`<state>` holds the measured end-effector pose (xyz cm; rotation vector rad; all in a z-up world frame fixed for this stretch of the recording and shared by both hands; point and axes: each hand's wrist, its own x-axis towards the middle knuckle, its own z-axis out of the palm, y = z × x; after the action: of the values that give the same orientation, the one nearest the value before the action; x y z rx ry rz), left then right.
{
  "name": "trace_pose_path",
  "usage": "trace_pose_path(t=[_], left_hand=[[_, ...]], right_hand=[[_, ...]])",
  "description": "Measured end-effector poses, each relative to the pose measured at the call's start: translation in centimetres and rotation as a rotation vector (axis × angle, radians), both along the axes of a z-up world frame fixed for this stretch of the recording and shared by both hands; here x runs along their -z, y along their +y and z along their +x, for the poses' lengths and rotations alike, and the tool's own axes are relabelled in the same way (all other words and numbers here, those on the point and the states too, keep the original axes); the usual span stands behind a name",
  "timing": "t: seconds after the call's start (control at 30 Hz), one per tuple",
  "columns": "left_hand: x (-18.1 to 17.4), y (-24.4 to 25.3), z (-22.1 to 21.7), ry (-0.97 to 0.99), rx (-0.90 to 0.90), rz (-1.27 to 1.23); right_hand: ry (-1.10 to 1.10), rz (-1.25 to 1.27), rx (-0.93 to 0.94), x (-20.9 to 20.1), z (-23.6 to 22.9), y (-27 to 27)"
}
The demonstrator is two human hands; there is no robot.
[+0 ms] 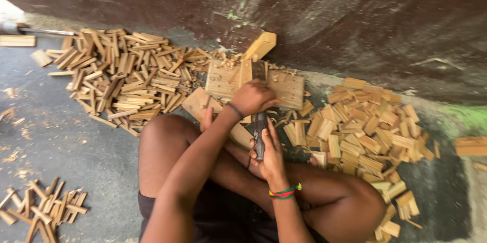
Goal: The person sits on the floor and uses a hammer and a chisel to split small wooden blocks into smaller pieces. They repeatedly position the chisel on the wood and strike it with the hammer, creating a pile of wood chips and split pieces.
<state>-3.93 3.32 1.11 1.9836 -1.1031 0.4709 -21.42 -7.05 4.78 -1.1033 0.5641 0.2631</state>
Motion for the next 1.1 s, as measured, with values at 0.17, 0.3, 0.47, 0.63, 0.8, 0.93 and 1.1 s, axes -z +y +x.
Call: trace_pose_path(t=[0.17,0.3,0.47,0.63,0.8,0.93,1.1], left_hand=[[0.3,3.5,-1.7,0.180,-0.255,-0.060],[0.8,4.0,-1.8,0.273,-0.507,-0.011],[1.0,3.2,-1.0,0.304,-0.549,0.124],[2.0,3.0,-0.8,0.306,-0.519,0.184],[2.0,3.3,-0.5,0.315,-0.545,0.159],[2.0,3.8,-0.7,0.349,-0.570,0.181],[1.4,3.7,-0.1,0.415,-0.597,0.185]], right_hand=[[-0.134,0.073,0.110,-1.1,-1.5,-2.8],[-0.128,-0.078,0.193,-1.0,-4.0,-4.5],[0.024,-0.200,0.291,0.3,-6.2,-4.6],[0.029,-0.226,0.280,1.3,-6.5,-4.2],[0.027,-0.201,0.233,0.7,-6.1,-3.6],[0.060,-0.205,0.244,0.4,-6.3,-3.3],[0.064,-0.262,0.252,-0.7,-6.0,-3.3]])
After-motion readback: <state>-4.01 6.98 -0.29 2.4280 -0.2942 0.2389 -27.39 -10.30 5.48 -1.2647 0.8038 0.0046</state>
